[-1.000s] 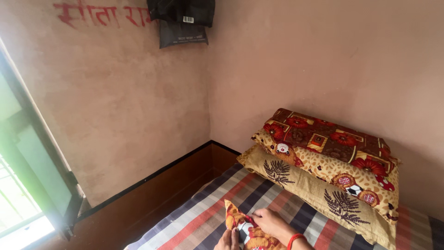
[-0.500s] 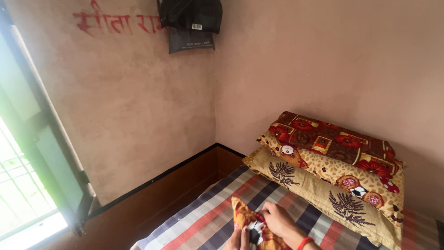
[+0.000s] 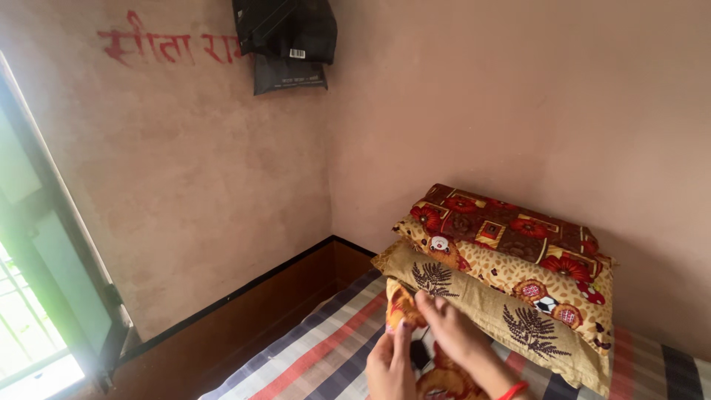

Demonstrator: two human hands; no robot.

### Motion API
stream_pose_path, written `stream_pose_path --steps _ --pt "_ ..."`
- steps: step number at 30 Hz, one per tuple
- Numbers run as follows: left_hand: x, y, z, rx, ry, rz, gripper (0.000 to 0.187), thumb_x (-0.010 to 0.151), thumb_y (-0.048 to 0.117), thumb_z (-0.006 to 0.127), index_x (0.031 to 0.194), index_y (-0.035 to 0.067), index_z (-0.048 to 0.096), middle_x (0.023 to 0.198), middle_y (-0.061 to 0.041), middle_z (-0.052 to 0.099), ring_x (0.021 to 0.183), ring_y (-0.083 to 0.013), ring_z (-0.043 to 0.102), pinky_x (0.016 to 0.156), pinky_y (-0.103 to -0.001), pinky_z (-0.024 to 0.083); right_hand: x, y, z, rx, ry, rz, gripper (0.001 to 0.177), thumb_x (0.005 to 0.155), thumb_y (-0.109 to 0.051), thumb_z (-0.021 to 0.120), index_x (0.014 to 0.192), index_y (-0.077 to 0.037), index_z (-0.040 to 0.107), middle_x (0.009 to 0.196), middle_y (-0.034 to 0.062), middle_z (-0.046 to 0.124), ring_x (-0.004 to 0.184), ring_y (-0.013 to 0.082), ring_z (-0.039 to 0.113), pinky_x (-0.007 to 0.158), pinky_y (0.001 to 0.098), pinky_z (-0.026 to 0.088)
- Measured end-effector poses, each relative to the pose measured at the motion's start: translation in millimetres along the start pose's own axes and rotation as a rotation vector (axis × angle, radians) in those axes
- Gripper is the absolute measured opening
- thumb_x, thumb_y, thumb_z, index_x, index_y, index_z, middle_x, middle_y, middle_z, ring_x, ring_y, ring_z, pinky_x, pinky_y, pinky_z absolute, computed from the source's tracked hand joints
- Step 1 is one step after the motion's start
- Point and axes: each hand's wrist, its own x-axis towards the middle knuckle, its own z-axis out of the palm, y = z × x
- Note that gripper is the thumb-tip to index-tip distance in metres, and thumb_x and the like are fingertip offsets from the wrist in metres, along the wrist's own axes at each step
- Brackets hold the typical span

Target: The person inserts a pillow into a patterned pillowcase on a bed. They align the corners, tuck the pillow inside, and smooth the case before placing the finished pillow on the bed.

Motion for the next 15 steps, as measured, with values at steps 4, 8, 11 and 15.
stream_pose_path --steps 4,8,11,15 --pt "6 2 -29 0.14 0.049 0.146 0.033 0.096 0.02 0.065 0.108 -0.008 0.079 0.085 -0.011 0.083 0.078 -0.0091 0.071 0.072 -0.025 0.054 7 7 47 -0.21 0.152 -0.113 0.046 0.1 -0.054 0.05 0.095 -0.01 0.06 0.064 0.0042 0.061 0.053 0.0163 0.057 0.053 0.0371 0.049" --pt "-2 39 -21 -0.036 -0.044 0.234 0.031 0.094 0.015 0.064 0.113 -0.007 0.074 0.094 -0.011 0.083 0.084 -0.0109 0.075 0.078 -0.024 0.056 12 -13 49 -0.22 0.326 -0.394 0.038 0.1 -0.039 0.052 0.084 -0.007 0.064 0.061 0.0045 0.066 0.051 0.0156 0.062 0.048 0.0342 0.052" --pt "-26 98 23 -0.067 -0.084 0.338 0.024 0.096 0.013 0.064 0.103 -0.008 0.074 0.085 -0.006 0.076 0.074 -0.0071 0.066 0.066 -0.022 0.051 1 -58 8 -0.231 0.303 -0.29 0.029 0.107 -0.031 0.049 0.094 -0.009 0.064 0.061 0.0103 0.065 0.049 0.0232 0.058 0.048 0.039 0.049" --pt "-60 174 80 0.074 -0.156 0.366 0.02 0.098 0.016 0.066 0.095 -0.001 0.075 0.061 0.002 0.053 0.053 -0.0042 0.042 0.046 -0.023 0.03 -37 -116 -61 0.025 0.608 -0.58 0.029 0.103 -0.028 0.053 0.096 -0.003 0.066 0.065 0.0042 0.065 0.056 0.0144 0.06 0.052 0.0314 0.049"
